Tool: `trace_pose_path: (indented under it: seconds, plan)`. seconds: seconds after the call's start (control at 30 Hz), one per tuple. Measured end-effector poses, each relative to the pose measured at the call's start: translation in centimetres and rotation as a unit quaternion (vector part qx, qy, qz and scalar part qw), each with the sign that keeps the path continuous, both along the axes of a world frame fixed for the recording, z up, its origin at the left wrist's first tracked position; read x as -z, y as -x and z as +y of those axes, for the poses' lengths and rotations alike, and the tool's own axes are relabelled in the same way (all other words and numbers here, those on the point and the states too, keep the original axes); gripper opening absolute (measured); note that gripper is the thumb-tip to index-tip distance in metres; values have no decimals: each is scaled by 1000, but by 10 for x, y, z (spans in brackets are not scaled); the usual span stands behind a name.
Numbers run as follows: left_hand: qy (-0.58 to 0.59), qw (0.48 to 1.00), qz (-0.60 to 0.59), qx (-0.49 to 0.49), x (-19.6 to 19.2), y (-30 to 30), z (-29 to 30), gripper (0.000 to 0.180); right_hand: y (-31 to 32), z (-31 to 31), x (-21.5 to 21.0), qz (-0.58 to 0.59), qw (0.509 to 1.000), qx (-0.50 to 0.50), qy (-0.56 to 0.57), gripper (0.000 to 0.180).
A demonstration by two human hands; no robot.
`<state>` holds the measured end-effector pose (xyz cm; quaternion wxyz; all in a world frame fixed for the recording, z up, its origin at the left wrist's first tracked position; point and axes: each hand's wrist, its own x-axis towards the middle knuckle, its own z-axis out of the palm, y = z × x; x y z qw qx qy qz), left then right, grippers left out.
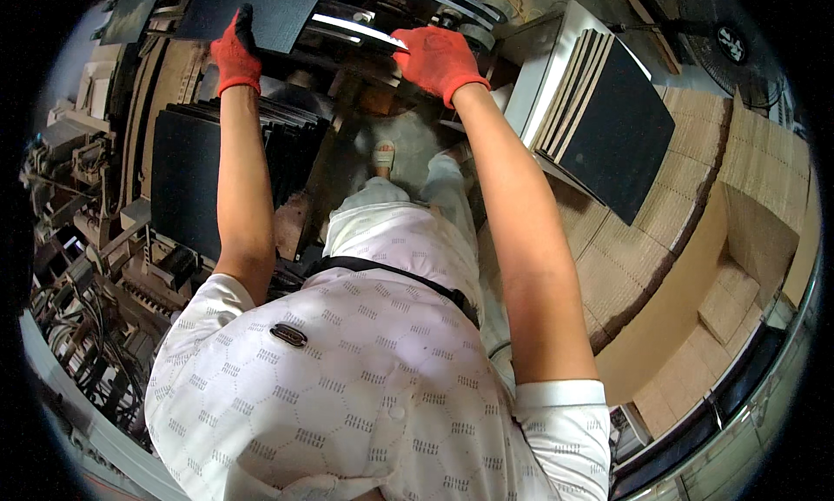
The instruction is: The person picks up dark rectangular panels from a machine and stacks them on a nearby surface. They then place a piece of corrugated cardboard on top of the stack.
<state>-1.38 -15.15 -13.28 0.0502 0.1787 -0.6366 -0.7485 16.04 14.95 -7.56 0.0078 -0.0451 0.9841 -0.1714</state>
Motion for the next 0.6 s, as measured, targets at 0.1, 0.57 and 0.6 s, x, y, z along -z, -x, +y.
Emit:
trace_pose_path:
  seconds: [0.1,0.57,0.6]
  plan:
    - [-32,999,22,-14,1,-1,-4,56,0,-2,-6,-7,1000,-9,2,33]
    - [608,753,205,145,-23,-61,28,24,-5,14,-12,11,990,-5,137,24]
    - [607,743,249,130,-3,-59,10,23,-4,9,-18,-22,991,-10,128,24]
